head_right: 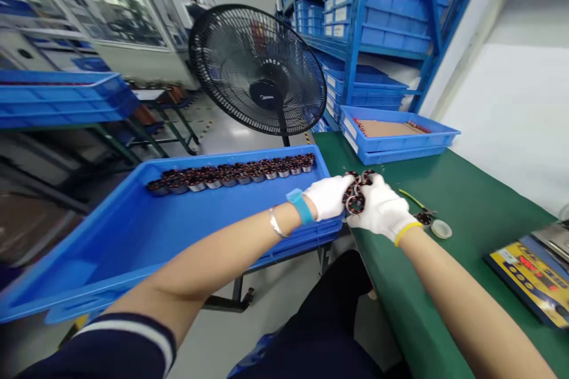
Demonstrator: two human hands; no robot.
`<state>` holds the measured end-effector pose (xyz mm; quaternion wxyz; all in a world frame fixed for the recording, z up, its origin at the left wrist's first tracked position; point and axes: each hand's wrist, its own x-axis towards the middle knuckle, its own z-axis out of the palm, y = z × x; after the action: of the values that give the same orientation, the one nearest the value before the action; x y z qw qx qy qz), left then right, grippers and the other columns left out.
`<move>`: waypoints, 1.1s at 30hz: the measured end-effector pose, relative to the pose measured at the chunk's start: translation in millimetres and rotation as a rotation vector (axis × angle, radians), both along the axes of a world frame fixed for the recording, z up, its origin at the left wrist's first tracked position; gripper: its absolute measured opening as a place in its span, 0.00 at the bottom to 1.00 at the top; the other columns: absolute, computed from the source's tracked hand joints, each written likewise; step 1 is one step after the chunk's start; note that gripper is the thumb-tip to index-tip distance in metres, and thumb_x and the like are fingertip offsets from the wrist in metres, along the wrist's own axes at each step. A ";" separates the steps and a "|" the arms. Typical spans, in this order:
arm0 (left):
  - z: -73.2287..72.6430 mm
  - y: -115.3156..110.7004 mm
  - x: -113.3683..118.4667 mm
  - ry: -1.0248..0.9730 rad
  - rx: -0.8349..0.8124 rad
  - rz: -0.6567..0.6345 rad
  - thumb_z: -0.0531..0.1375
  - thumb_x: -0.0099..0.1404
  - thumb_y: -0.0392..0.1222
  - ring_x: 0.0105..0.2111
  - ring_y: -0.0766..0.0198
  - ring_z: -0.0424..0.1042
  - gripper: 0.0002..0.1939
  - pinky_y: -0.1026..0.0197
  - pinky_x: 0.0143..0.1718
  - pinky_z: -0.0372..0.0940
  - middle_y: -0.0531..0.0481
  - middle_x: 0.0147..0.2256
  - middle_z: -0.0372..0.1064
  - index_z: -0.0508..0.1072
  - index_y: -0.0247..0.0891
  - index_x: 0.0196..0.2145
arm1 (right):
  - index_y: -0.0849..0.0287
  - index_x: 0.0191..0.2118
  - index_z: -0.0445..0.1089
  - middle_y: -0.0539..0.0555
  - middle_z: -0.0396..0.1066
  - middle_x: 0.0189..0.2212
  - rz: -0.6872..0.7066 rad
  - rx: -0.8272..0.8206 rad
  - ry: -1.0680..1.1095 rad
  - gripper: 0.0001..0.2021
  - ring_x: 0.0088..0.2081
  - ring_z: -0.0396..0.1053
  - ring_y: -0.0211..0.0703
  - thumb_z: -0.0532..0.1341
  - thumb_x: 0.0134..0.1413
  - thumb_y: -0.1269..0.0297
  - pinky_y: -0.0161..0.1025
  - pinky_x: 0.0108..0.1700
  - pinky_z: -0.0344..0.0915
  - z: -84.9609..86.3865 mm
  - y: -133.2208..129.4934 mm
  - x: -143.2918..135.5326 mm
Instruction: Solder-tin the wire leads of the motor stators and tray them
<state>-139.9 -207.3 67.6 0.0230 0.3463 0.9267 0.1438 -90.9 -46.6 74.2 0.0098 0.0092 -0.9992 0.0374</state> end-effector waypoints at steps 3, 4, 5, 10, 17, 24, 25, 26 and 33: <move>-15.6 -73.9 -20.2 -0.030 -0.053 0.129 0.56 0.66 0.44 0.45 0.50 0.76 0.17 0.53 0.44 0.71 0.41 0.47 0.73 0.64 0.39 0.52 | 0.57 0.52 0.72 0.62 0.51 0.64 0.184 -0.023 -0.048 0.37 0.52 0.70 0.59 0.71 0.34 0.42 0.48 0.54 0.68 -16.2 -67.7 -42.1; -23.3 -94.1 -26.9 -0.044 -0.075 0.170 0.57 0.66 0.43 0.45 0.50 0.76 0.17 0.53 0.45 0.70 0.41 0.46 0.74 0.65 0.39 0.51 | 0.57 0.51 0.72 0.62 0.52 0.63 0.239 -0.028 -0.078 0.37 0.51 0.71 0.58 0.70 0.34 0.40 0.47 0.53 0.69 -24.3 -88.1 -54.6; -31.8 -111.3 -33.7 -0.062 -0.099 0.206 0.59 0.65 0.43 0.45 0.51 0.76 0.17 0.53 0.45 0.70 0.40 0.46 0.74 0.66 0.38 0.51 | 0.57 0.51 0.72 0.62 0.53 0.63 0.283 -0.029 -0.110 0.37 0.51 0.72 0.57 0.70 0.34 0.39 0.46 0.53 0.69 -33.2 -106.6 -66.1; -74.5 -150.9 -72.1 -0.127 -0.203 0.315 0.60 0.68 0.47 0.45 0.57 0.74 0.19 0.49 0.45 0.72 0.43 0.49 0.71 0.69 0.36 0.53 | 0.59 0.49 0.73 0.62 0.63 0.55 0.322 -0.006 -0.210 0.38 0.45 0.75 0.53 0.72 0.29 0.42 0.45 0.48 0.72 -74.4 -162.3 -111.6; -96.0 -155.2 -102.0 -0.045 -0.162 0.375 0.57 0.69 0.45 0.54 0.53 0.69 0.27 0.50 0.54 0.67 0.40 0.63 0.59 0.60 0.44 0.64 | 0.54 0.61 0.60 0.64 0.48 0.67 0.181 0.061 -0.074 0.43 0.60 0.61 0.61 0.72 0.38 0.48 0.52 0.53 0.68 -84.0 -160.2 -129.0; -75.6 -180.9 -88.1 -0.078 -0.197 0.622 0.60 0.56 0.64 0.50 0.40 0.73 0.35 0.47 0.48 0.69 0.31 0.52 0.70 0.70 0.34 0.52 | 0.61 0.44 0.71 0.63 0.72 0.43 0.178 0.088 -0.192 0.21 0.44 0.73 0.57 0.62 0.55 0.48 0.49 0.42 0.70 -91.6 -147.6 -96.7; -75.8 -185.8 -87.1 -0.117 -0.215 0.631 0.62 0.53 0.64 0.48 0.40 0.75 0.34 0.48 0.46 0.69 0.32 0.48 0.73 0.73 0.35 0.48 | 0.61 0.43 0.72 0.63 0.73 0.42 0.195 0.081 -0.216 0.21 0.43 0.74 0.56 0.63 0.53 0.47 0.47 0.42 0.70 -94.7 -146.5 -95.1; -77.4 -190.3 -87.0 -0.158 -0.229 0.632 0.63 0.51 0.64 0.46 0.41 0.76 0.33 0.49 0.45 0.70 0.34 0.45 0.75 0.74 0.35 0.45 | 0.61 0.44 0.72 0.63 0.73 0.43 0.201 0.076 -0.228 0.22 0.43 0.74 0.56 0.64 0.52 0.48 0.46 0.42 0.70 -97.5 -145.3 -94.8; -104.5 -202.0 -102.3 -0.281 -0.229 0.629 0.61 0.52 0.63 0.47 0.43 0.76 0.32 0.53 0.44 0.70 0.34 0.48 0.77 0.75 0.36 0.47 | 0.66 0.58 0.65 0.71 0.62 0.58 0.115 0.063 -0.216 0.35 0.55 0.67 0.61 0.66 0.48 0.49 0.48 0.51 0.69 -102.1 -139.5 -118.3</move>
<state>-242.2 -409.3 -36.9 0.1434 0.0160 0.9858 0.0856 -209.3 -186.2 -27.9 -0.1002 0.0629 -0.9929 0.0071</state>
